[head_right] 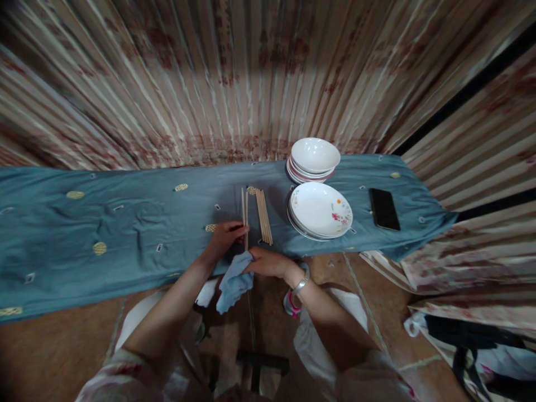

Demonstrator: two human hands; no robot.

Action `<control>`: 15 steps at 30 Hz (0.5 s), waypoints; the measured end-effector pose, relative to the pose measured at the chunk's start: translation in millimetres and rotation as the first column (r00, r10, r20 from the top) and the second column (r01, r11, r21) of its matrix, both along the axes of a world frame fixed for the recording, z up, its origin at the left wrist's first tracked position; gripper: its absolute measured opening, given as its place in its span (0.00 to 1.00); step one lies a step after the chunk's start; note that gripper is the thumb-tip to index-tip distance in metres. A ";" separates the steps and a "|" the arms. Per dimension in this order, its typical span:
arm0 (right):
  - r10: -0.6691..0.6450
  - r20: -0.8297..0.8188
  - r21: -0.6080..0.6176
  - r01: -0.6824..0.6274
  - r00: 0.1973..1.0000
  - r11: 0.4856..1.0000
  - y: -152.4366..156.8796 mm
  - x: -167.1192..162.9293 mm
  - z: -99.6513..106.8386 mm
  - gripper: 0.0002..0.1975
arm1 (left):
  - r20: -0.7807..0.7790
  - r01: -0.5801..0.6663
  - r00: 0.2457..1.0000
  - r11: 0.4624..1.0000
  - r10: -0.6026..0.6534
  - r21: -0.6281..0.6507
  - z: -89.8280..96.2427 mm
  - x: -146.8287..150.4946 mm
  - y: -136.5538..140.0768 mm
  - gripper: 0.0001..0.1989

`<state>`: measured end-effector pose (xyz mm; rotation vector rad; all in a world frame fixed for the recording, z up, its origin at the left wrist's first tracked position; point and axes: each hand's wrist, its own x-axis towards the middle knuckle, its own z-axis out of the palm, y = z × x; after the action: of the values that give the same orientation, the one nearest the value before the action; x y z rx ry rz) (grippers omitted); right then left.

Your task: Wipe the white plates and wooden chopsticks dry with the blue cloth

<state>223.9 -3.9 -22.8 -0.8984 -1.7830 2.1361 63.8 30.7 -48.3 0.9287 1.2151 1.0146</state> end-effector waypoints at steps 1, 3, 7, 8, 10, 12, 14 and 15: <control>-0.044 0.006 0.029 0.044 0.999 0.999 3.2 5.7 2.3 0.18 | -0.014 0.007 1.000 1.000 -0.007 0.006 -1.0 2.5 1.8 0.10; -0.183 0.008 0.081 0.182 0.983 0.980 9.0 17.7 5.7 0.17 | -0.045 0.018 0.999 1.000 -0.018 0.011 -1.8 6.8 5.4 0.08; -0.471 0.002 0.146 0.466 0.882 0.873 16.4 37.2 7.9 0.14 | -0.167 0.018 0.986 1.000 -0.014 0.021 -0.4 13.2 13.5 0.08; -0.492 -0.001 0.154 0.487 0.870 0.860 17.9 40.2 7.8 0.14 | -0.211 0.019 0.977 0.999 -0.012 0.031 0.0 14.4 15.7 0.09; -0.467 -0.010 0.181 0.461 0.884 0.869 21.1 44.0 7.2 0.14 | -0.294 0.022 0.956 0.998 -0.004 0.056 0.4 16.2 20.3 0.08; -0.431 -0.004 0.248 0.418 0.903 0.874 24.0 45.5 6.5 0.14 | -0.354 0.022 0.935 0.995 0.014 0.096 -0.4 17.2 24.5 0.07; -0.476 0.036 0.361 0.433 0.879 0.826 25.7 45.1 5.7 0.16 | -0.385 0.029 0.922 0.989 0.030 0.147 -2.0 17.6 28.1 0.07; -0.514 0.061 0.420 0.445 0.855 0.791 26.1 44.2 5.4 0.18 | -0.391 0.034 0.920 0.985 0.035 0.170 -2.9 17.7 29.5 0.07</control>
<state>268.1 22.1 -17.4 -1.2855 -1.7233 1.3544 81.5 60.2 -51.1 1.3159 1.4738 0.9728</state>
